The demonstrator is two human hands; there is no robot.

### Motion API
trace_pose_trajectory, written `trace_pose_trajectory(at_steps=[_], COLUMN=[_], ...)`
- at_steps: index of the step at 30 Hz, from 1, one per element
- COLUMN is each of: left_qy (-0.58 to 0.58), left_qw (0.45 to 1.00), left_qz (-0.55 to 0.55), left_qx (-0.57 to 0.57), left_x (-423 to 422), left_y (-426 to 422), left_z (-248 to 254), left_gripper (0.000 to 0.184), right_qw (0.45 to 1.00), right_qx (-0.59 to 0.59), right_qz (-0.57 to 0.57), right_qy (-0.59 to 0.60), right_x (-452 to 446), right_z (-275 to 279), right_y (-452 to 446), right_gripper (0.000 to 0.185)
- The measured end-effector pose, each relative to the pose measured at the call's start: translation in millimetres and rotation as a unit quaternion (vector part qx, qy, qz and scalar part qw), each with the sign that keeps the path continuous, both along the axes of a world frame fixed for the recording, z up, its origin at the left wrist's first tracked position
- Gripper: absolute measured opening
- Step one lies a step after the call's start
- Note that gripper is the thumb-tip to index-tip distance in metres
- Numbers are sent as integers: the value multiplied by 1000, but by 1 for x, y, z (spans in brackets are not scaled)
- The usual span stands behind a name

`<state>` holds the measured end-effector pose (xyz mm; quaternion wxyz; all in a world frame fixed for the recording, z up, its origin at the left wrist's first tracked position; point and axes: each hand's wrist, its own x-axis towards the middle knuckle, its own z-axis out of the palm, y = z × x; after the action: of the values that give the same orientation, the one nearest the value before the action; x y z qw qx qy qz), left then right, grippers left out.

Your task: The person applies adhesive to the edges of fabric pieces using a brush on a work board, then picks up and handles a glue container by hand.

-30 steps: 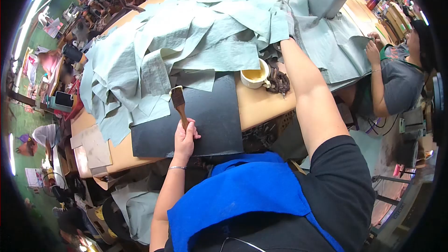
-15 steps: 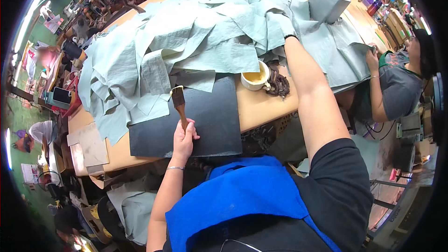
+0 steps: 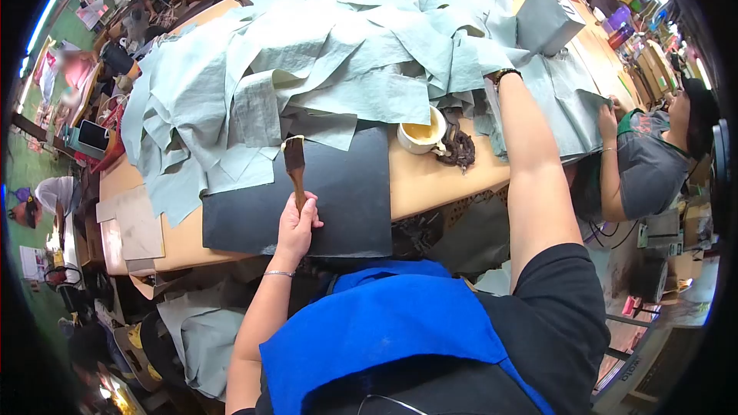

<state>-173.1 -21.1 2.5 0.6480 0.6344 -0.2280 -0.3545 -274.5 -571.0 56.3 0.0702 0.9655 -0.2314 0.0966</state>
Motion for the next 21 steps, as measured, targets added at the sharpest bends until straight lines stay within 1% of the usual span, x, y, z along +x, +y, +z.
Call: trace_pose_trajectory(at_steps=[1, 2, 3, 5, 7, 9, 10, 11, 12, 13, 15, 16, 17, 19, 20, 21], left_qy=[2, 0, -1, -4, -10, -4, 1, -5, -10, -15, -49, -70, -92, -100, -105, -107], left_qw=[1000, 1000, 1000, 1000, 1000, 1000, 1000, 1000, 1000, 1000, 998, 996, 994, 992, 991, 990], left_qz=[0, 2, 4, 8, 9, 10, 14, 12, 14, 19, 23, 23, 20, 5, -5, -1], left_qx=[-1, -1, 0, 7, 15, 10, 8, 8, 11, 17, 29, 44, 57, 75, 82, 91], left_x=[0, 1, 1, -1, -1, 1, 0, -2, -2, -2, -4, -6, -7, -8, -9, -10], left_y=[0, -1, -1, 0, -1, -1, 0, 0, -2, -2, -1, -2, -3, -4, -3, -2], left_z=[-1, -1, 0, 0, 1, -1, -3, -2, 0, 1, -2, 1, 4, 9, 10, 11], left_gripper=[14, 14, 14, 14, 15, 15, 16, 16, 16, 16, 17, 17, 17, 16, 16, 17], right_qw=[989, 954, 899, 927, 940, 972, 979, 976, 987, 993, 987, 964, 936, 968, 936, 946], right_qx=[75, 148, 219, 138, 54, -24, 10, 48, 4, -40, -128, -250, -328, -235, -335, -312], right_qz=[-65, -129, -190, -243, -292, -225, -154, -80, -87, -89, -83, 9, -7, -42, -22, -25], right_qy=[-114, -224, -329, -250, -169, -61, -132, -198, -134, -71, 51, 89, 126, 70, 102, 84], right_x=[2, 4, 6, -1, -9, -13, -17, -17, -10, 3, 29, 26, 27, 38, 36, 39], right_z=[6, 11, 12, 4, -3, -13, -65, -98, -96, -81, -34, -12, 7, -20, -20, -21], right_y=[4, 8, 9, 4, -1, -1, -39, -56, -47, -31, 16, 51, 72, 42, 39, 33], right_gripper=[31, 31, 31, 35, 38, 37, 34, 32, 32, 32, 31, 33, 34, 34, 37, 37])
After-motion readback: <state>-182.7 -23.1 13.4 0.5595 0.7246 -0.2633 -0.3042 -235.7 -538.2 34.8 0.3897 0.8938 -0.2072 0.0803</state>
